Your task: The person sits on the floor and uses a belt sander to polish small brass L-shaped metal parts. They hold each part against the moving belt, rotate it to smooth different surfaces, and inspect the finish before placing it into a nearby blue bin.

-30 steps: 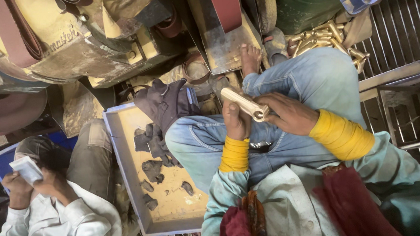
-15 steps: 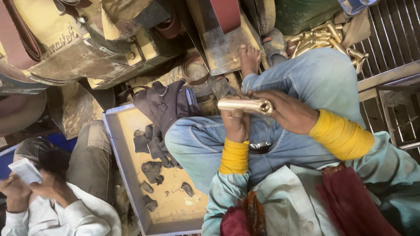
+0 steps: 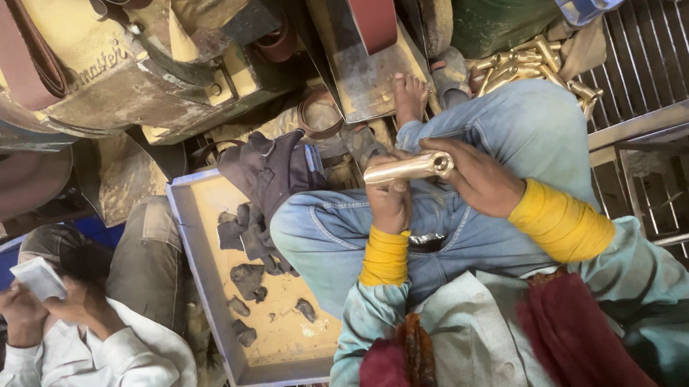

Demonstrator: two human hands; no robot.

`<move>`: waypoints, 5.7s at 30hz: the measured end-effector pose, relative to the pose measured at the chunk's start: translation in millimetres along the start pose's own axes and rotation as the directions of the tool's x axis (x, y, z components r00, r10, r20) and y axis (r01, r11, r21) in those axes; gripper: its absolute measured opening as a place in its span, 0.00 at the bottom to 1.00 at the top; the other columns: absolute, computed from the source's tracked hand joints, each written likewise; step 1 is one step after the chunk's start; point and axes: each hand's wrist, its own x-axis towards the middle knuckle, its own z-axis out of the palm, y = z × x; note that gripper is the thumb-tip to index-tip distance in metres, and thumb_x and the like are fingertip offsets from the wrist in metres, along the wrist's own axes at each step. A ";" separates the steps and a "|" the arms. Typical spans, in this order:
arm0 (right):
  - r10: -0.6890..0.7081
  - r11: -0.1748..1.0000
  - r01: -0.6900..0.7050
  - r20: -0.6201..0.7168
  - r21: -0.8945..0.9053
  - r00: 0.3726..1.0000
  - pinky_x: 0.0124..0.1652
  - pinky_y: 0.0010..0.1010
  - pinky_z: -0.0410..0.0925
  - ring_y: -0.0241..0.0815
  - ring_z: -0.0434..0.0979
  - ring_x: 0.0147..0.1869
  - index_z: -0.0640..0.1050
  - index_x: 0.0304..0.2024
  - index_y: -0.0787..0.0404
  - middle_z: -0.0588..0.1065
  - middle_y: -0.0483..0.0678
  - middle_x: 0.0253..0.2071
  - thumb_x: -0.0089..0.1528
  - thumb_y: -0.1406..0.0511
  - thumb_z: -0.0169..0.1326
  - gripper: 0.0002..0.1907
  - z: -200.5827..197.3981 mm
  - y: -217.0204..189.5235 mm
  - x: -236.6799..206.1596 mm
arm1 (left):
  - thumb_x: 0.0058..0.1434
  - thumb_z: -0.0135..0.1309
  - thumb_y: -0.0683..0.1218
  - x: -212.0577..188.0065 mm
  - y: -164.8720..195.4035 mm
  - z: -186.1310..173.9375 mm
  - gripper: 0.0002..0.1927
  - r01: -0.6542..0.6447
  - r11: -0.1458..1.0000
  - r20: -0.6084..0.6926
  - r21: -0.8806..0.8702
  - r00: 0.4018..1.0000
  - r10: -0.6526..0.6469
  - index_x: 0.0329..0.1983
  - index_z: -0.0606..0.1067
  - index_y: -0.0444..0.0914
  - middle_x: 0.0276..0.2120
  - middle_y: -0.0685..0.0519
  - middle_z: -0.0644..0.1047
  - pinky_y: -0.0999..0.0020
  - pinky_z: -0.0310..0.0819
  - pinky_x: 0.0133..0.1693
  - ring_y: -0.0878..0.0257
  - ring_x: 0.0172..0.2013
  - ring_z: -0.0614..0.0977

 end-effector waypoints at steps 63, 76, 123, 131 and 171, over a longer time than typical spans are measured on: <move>0.037 0.999 -0.037 -0.062 0.009 0.997 0.59 0.43 0.68 0.60 0.75 0.63 0.66 0.65 0.67 0.74 0.62 0.59 0.69 0.65 0.48 0.23 1.4 8.2 -2.8 | 0.65 0.66 0.52 -5.6 -13.4 -20.3 0.30 0.027 0.963 -0.115 0.269 0.993 0.004 0.61 0.67 0.33 0.53 0.49 0.76 0.64 0.70 0.59 0.61 0.54 0.77; 0.144 0.988 -0.142 -0.028 0.055 0.989 0.55 0.42 0.71 0.60 0.79 0.59 0.59 0.71 0.64 0.76 0.62 0.56 0.71 0.59 0.44 0.29 -0.5 8.5 -4.6 | 0.70 0.59 0.50 -0.5 -6.9 -10.0 0.20 0.029 0.956 -0.085 0.292 0.996 -0.004 0.55 0.70 0.32 0.42 0.47 0.81 0.63 0.78 0.49 0.59 0.43 0.83; 0.213 0.931 -0.200 -0.007 0.304 0.977 0.52 0.31 0.70 0.39 0.78 0.52 0.60 0.70 0.64 0.77 0.51 0.49 0.71 0.60 0.45 0.27 -2.7 16.4 -5.2 | 0.69 0.59 0.44 -1.4 -7.6 -8.6 0.19 0.048 0.951 -0.146 0.305 0.989 -0.003 0.58 0.68 0.35 0.49 0.46 0.80 0.64 0.78 0.48 0.59 0.42 0.83; 0.304 0.820 -0.240 -0.041 0.519 0.952 0.46 0.26 0.73 0.33 0.80 0.46 0.66 0.58 0.65 0.77 0.46 0.44 0.71 0.64 0.47 0.16 1.5 26.9 -4.5 | 0.66 0.62 0.41 -9.3 -7.3 -7.8 0.17 0.007 0.808 -0.074 0.589 0.996 0.046 0.56 0.71 0.34 0.48 0.51 0.77 0.69 0.75 0.52 0.64 0.48 0.79; 0.395 0.794 -0.333 -0.016 0.508 0.918 0.39 0.26 0.73 0.32 0.78 0.39 0.69 0.59 0.65 0.78 0.47 0.39 0.71 0.66 0.46 0.16 1.3 27.5 -3.4 | 0.72 0.56 0.49 1.8 -19.9 -15.5 0.21 0.166 0.976 -0.131 0.139 0.980 -0.147 0.62 0.67 0.33 0.44 0.49 0.79 0.65 0.79 0.49 0.62 0.41 0.82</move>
